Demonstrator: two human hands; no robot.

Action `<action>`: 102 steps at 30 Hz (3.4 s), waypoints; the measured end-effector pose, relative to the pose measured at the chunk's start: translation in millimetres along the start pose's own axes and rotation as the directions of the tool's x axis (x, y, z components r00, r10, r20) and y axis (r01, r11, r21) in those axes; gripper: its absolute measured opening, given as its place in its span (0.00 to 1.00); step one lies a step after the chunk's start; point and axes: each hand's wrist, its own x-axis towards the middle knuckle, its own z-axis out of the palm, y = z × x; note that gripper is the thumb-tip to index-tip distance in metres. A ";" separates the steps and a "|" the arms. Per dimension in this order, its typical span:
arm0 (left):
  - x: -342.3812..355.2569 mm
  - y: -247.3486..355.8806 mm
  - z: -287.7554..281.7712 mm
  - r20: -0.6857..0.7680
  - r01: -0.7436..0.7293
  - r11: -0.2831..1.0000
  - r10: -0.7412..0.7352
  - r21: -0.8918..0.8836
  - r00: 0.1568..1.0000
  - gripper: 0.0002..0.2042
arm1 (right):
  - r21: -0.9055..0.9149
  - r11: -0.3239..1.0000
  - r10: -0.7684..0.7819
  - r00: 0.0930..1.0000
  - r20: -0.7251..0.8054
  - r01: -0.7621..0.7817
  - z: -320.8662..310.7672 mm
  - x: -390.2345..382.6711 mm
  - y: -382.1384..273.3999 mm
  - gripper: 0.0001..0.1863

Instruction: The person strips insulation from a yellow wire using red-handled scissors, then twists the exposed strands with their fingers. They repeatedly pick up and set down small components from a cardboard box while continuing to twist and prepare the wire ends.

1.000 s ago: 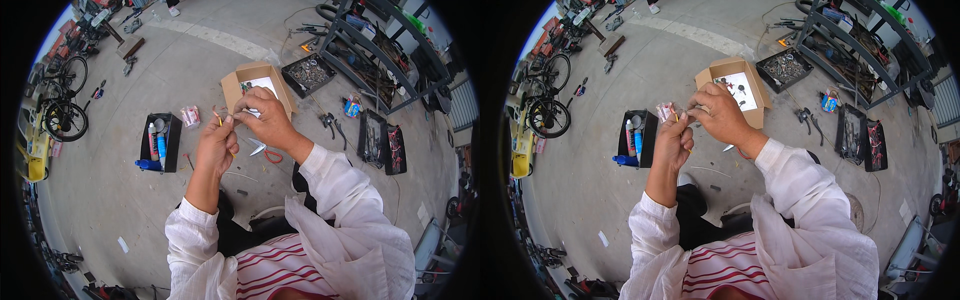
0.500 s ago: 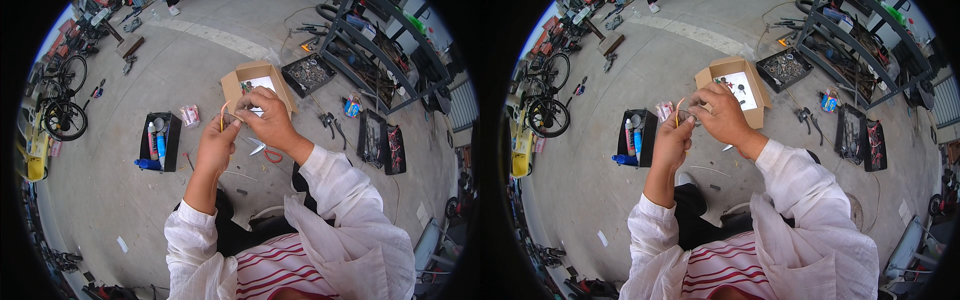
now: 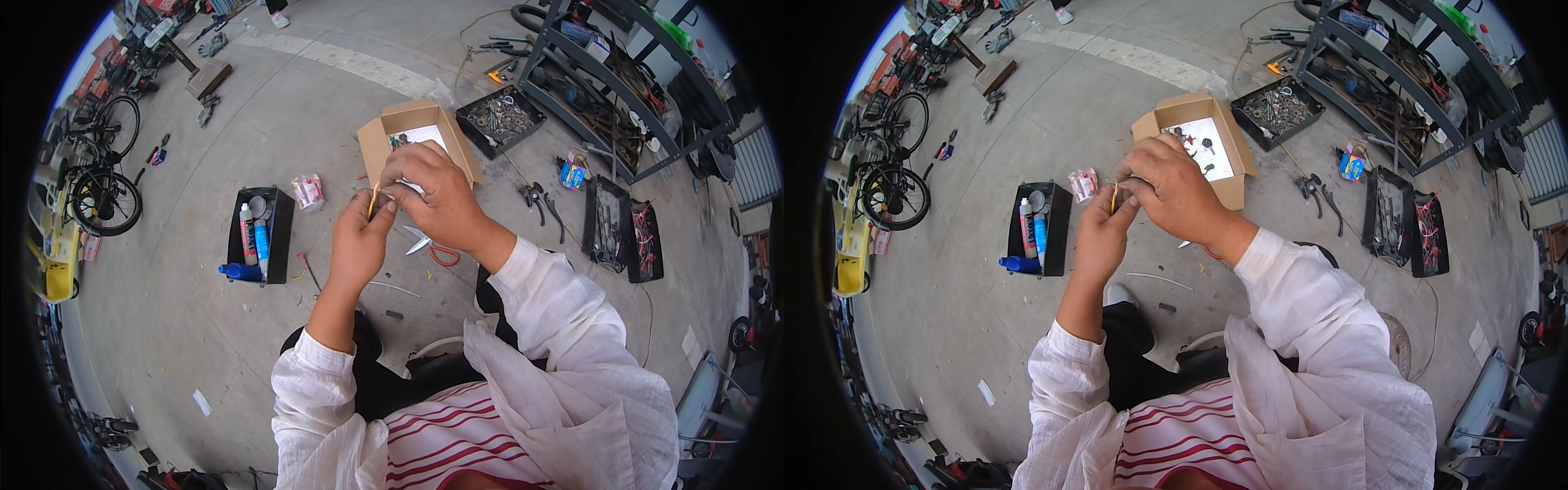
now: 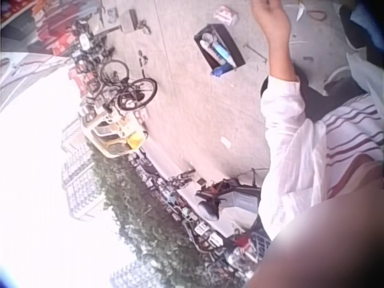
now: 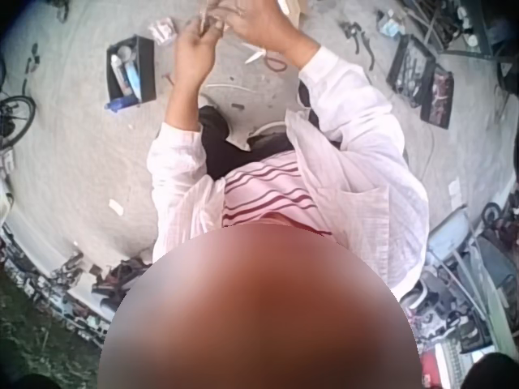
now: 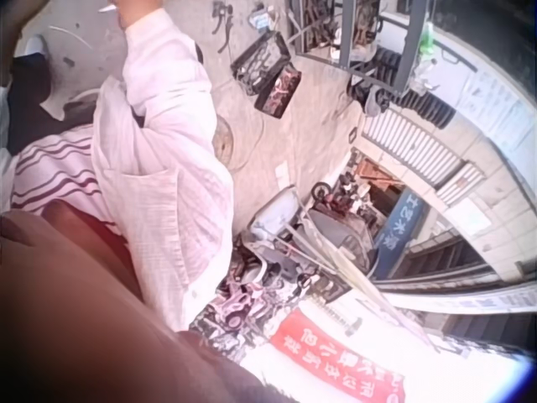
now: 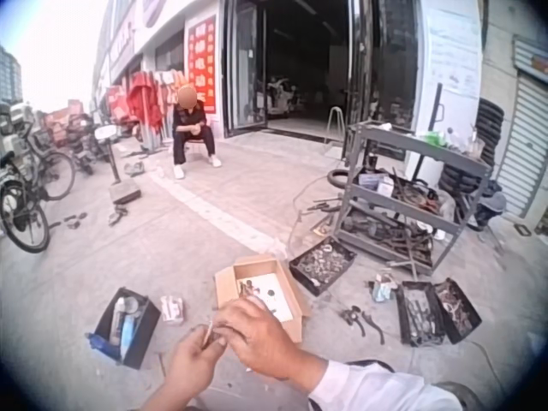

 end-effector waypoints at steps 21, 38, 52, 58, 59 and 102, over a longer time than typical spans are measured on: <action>2.3 10.5 -12.2 0.034 0.303 0.716 -0.364 -0.629 0.931 0.05 | -0.327 0.945 0.014 1.000 -0.028 -0.023 -22.2 3.7 21.7 0.02; 2.8 8.1 -10.8 0.177 0.321 0.747 -0.269 -0.583 0.947 0.04 | 0.022 0.969 0.248 0.969 -0.018 -0.247 19.7 -8.0 13.6 0.06; 1.2 -7.4 3.7 -0.207 -0.142 0.970 0.183 0.198 0.961 0.07 | -0.320 0.947 -0.022 1.000 -0.009 0.018 10.2 -7.7 -6.4 0.15; 2.0 -6.5 2.7 -0.209 -0.092 0.974 0.136 0.209 0.968 0.08 | -0.414 0.905 -0.113 0.993 -0.011 0.099 11.3 -11.6 -6.4 0.15; 2.3 -6.7 2.9 -0.209 -0.097 0.972 0.142 0.212 0.968 0.08 | -0.425 0.899 -0.122 0.992 -0.014 0.105 11.5 -12.1 -5.9 0.17; 2.1 -1.4 8.3 -0.189 0.072 0.832 0.040 0.550 0.981 0.11 | 0.445 0.690 0.553 0.813 0.184 -0.570 13.2 -12.2 0.1 0.08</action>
